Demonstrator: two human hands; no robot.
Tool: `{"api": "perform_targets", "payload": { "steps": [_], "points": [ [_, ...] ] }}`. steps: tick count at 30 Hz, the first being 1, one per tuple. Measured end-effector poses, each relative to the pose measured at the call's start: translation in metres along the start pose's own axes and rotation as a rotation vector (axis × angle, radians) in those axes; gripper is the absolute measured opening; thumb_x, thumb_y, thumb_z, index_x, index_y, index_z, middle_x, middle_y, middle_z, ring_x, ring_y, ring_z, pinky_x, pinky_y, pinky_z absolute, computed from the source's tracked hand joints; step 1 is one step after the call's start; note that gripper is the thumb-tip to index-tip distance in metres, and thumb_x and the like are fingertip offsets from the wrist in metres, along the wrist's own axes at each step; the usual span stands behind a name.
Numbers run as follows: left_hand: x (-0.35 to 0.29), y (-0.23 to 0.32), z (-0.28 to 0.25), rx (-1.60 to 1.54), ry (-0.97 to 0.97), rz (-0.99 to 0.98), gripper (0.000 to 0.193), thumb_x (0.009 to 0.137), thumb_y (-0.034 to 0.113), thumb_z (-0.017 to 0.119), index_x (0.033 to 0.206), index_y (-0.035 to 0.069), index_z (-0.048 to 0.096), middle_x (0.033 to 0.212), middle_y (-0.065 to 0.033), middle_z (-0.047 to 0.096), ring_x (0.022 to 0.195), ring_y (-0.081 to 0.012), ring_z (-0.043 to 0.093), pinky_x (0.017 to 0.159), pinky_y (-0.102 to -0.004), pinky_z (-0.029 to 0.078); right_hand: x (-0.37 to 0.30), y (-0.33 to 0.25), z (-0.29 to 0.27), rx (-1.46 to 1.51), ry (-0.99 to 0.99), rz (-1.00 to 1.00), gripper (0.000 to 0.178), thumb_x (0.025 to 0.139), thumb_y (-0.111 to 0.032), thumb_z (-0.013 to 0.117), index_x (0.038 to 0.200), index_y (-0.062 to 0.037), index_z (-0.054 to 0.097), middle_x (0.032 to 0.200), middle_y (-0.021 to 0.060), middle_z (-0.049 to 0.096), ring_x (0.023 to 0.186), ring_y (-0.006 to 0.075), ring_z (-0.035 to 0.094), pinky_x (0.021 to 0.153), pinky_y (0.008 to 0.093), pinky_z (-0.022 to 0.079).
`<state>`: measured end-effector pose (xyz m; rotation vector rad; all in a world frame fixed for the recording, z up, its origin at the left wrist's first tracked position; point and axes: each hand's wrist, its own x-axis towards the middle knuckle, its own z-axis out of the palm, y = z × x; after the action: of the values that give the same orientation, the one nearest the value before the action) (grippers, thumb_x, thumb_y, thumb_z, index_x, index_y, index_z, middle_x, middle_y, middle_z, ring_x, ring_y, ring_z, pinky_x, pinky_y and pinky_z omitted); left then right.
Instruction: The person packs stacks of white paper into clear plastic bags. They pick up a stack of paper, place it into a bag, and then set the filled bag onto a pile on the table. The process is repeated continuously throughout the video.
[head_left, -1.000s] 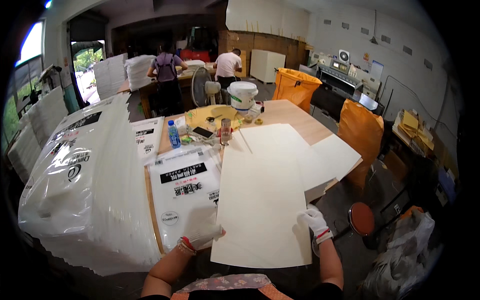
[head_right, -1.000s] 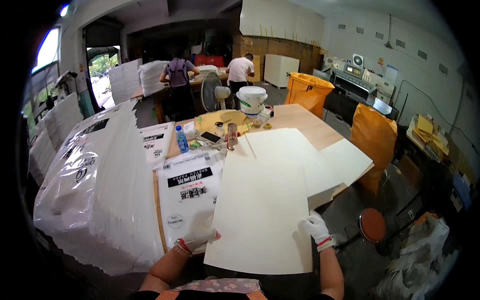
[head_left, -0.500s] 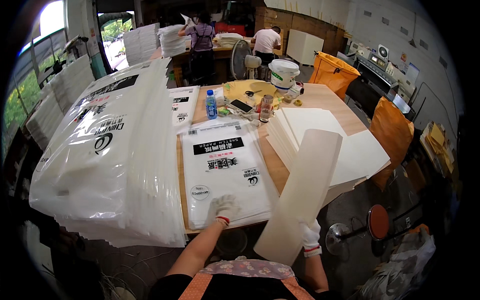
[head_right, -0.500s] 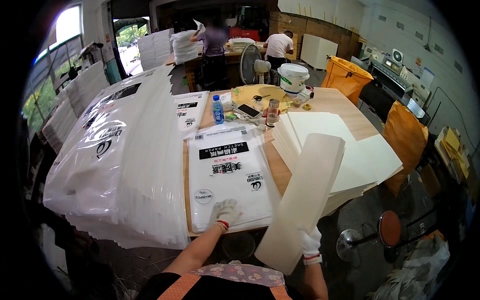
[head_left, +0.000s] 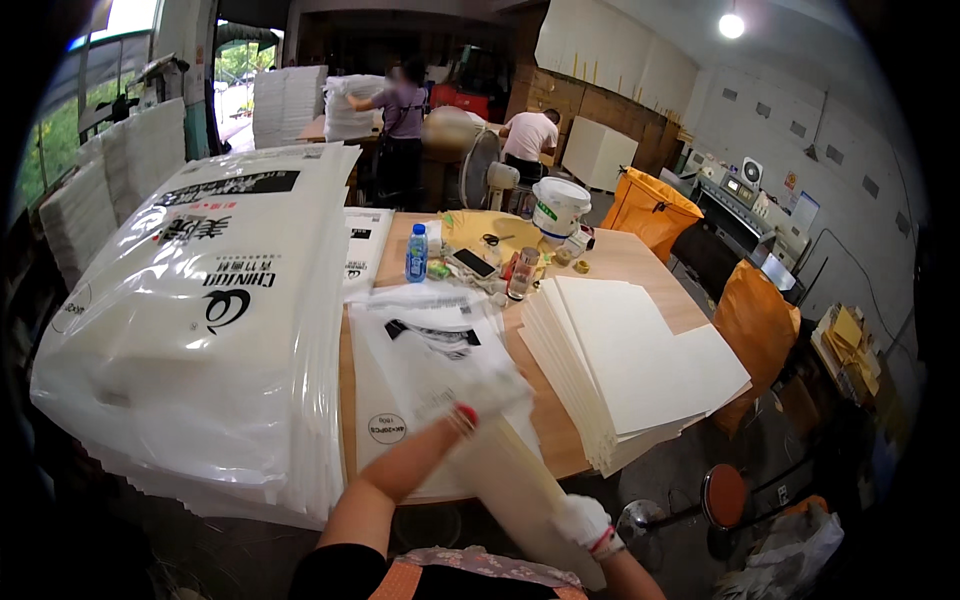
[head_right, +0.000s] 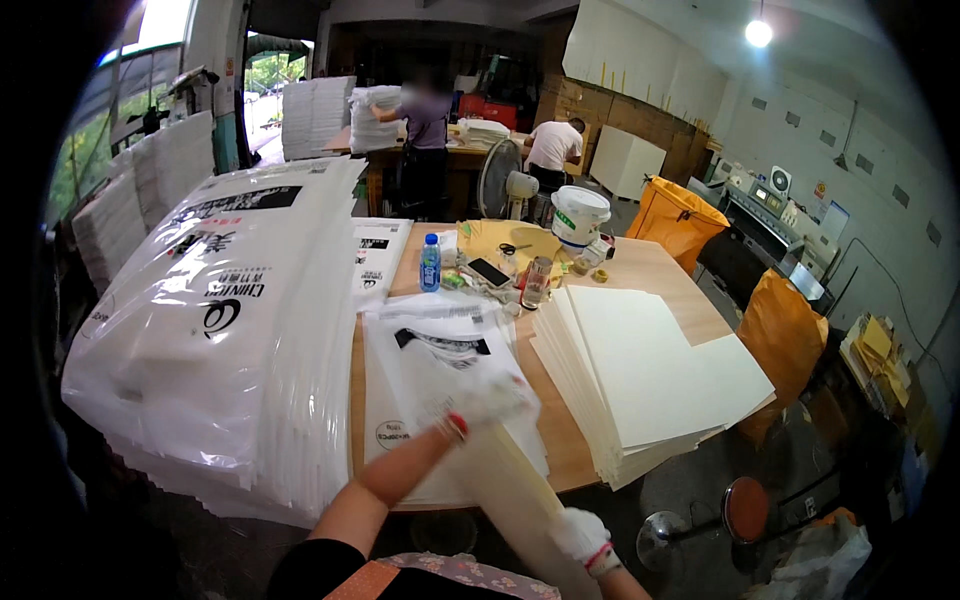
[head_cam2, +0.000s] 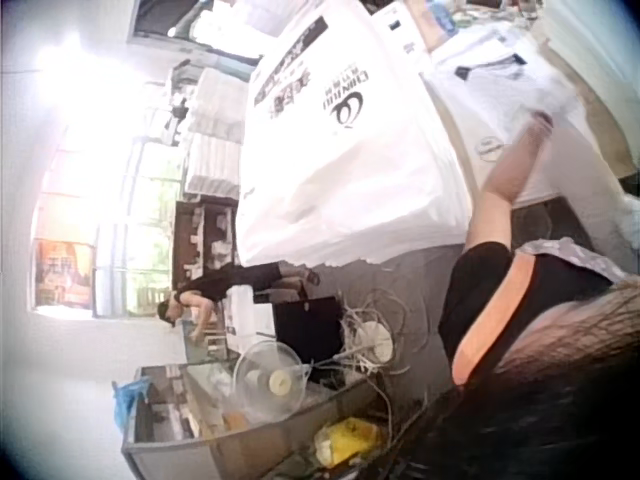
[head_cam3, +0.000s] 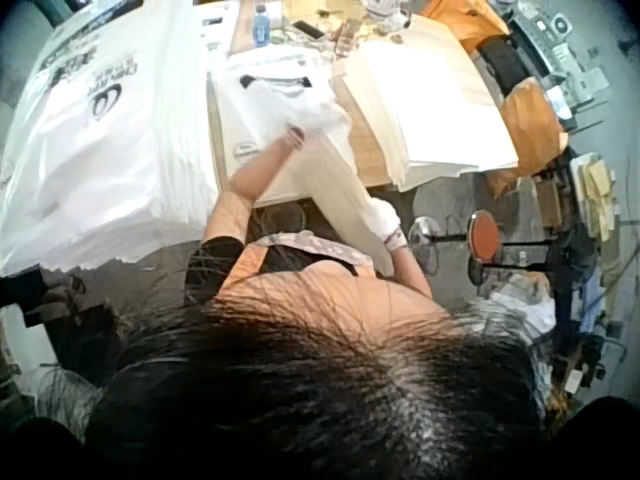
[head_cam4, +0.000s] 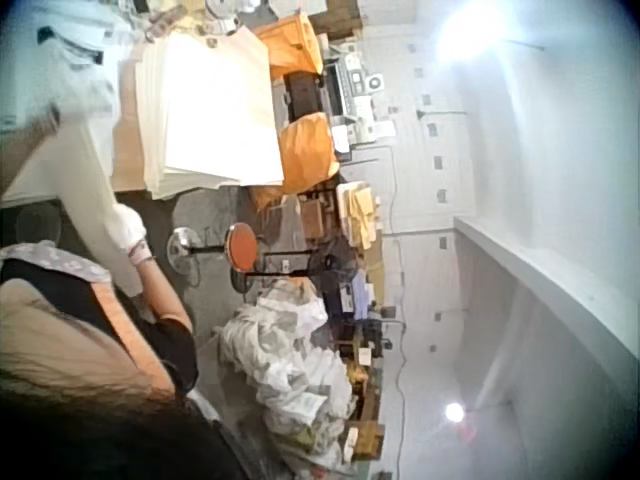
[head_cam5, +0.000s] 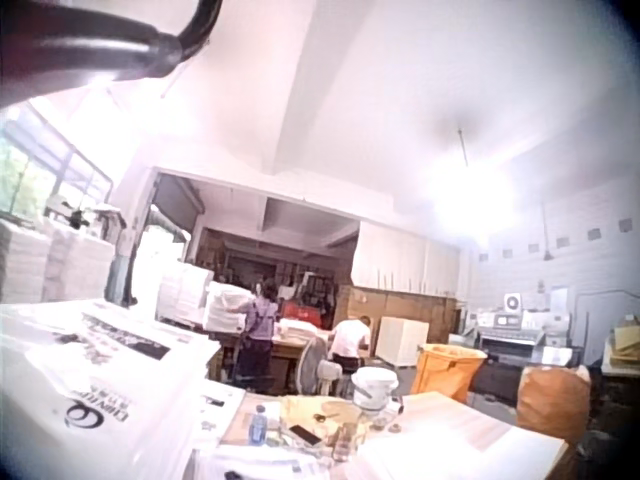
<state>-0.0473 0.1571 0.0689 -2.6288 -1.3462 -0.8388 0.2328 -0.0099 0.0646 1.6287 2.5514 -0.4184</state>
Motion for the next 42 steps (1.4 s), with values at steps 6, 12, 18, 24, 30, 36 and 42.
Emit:
{"api": "perform_targets", "payload": {
  "steps": [6, 12, 18, 24, 30, 36, 42],
  "points": [
    [-0.052, 0.090, 0.028, -0.466, -0.088, -0.337, 0.064, 0.077, 0.032, 0.060, 0.130, 0.004, 0.041, 0.106, -0.0214, 0.060, 0.096, -0.0400, 0.058, 0.081, -0.0461, 0.047, 0.075, -0.005, -0.006, 0.372, 0.452, 0.261, 0.047, 0.075, -0.036, 0.070, 0.104, -0.0021, 0.057, 0.092, 0.0212, 0.063, 0.088, 0.0364, 0.061, 0.076, 0.0423, 0.048],
    [-0.105, 0.079, 0.075, -0.252, -0.287, -0.202, 0.061, 0.076, 0.025, 0.062, 0.130, 0.005, 0.042, 0.098, -0.0191, 0.060, 0.088, -0.0383, 0.057, 0.075, -0.0424, 0.048, 0.192, -0.001, -0.004, 0.236, 0.558, 0.322, 0.030, 0.086, -0.023, 0.055, 0.111, -0.0075, 0.051, 0.107, 0.0195, 0.060, 0.097, 0.0396, 0.059, 0.082, 0.0477, 0.047],
    [-0.194, 0.011, 0.074, 0.139, 0.187, -0.927, 0.036, 0.086, 0.024, 0.051, 0.119, 0.010, 0.046, 0.110, -0.0224, 0.055, 0.107, -0.0393, 0.049, 0.092, -0.0532, 0.034, 0.241, 0.005, -0.038, 0.081, 0.256, 0.334, 0.021, 0.089, -0.015, 0.044, 0.105, -0.0097, 0.058, 0.102, 0.0202, 0.064, 0.097, 0.0365, 0.062, 0.077, 0.0479, 0.051],
    [-0.185, -0.010, 0.023, -0.433, 0.288, -1.366, 0.040, 0.087, 0.033, 0.049, 0.118, 0.010, 0.043, 0.110, -0.0236, 0.055, 0.106, -0.0414, 0.052, 0.088, -0.0478, 0.041, 0.268, 0.055, 0.019, 0.209, 0.223, 0.391, 0.023, 0.086, -0.023, 0.053, 0.093, -0.0031, 0.062, 0.094, 0.0230, 0.065, 0.090, 0.0388, 0.063, 0.072, 0.0450, 0.053],
    [-0.238, 0.048, -0.007, -0.272, 0.067, -1.245, 0.033, 0.084, 0.027, 0.054, 0.109, 0.006, 0.048, 0.107, -0.0236, 0.056, 0.093, -0.0436, 0.057, 0.079, -0.0495, 0.044, 0.139, 0.052, 0.048, 0.343, 0.249, 0.335, 0.023, 0.086, -0.023, 0.049, 0.089, -0.0031, 0.061, 0.089, 0.0257, 0.063, 0.087, 0.0434, 0.061, 0.072, 0.0513, 0.050],
    [-0.315, 0.158, -0.035, -0.236, -0.051, -0.825, 0.027, 0.074, 0.009, 0.060, 0.096, 0.001, 0.047, 0.089, -0.0219, 0.053, 0.083, -0.0436, 0.054, 0.071, -0.0495, 0.044, -0.019, 0.062, 0.058, 0.232, 0.061, 0.165, 0.032, 0.083, -0.034, 0.054, 0.098, -0.0056, 0.059, 0.082, 0.0225, 0.063, 0.081, 0.0415, 0.060, 0.066, 0.0505, 0.047],
    [-0.298, 0.185, -0.069, -0.355, -0.063, -0.847, 0.025, 0.074, 0.012, 0.061, 0.091, 0.002, 0.047, 0.082, -0.0186, 0.050, 0.078, -0.0410, 0.055, 0.064, -0.0462, 0.046, 0.022, 0.013, 0.056, 0.059, 0.360, -0.013, 0.070, 0.074, -0.006, 0.058, 0.139, -0.0055, 0.032, 0.134, 0.0284, 0.038, 0.084, 0.0429, 0.060, 0.066, 0.0445, 0.052]
  ]
}}
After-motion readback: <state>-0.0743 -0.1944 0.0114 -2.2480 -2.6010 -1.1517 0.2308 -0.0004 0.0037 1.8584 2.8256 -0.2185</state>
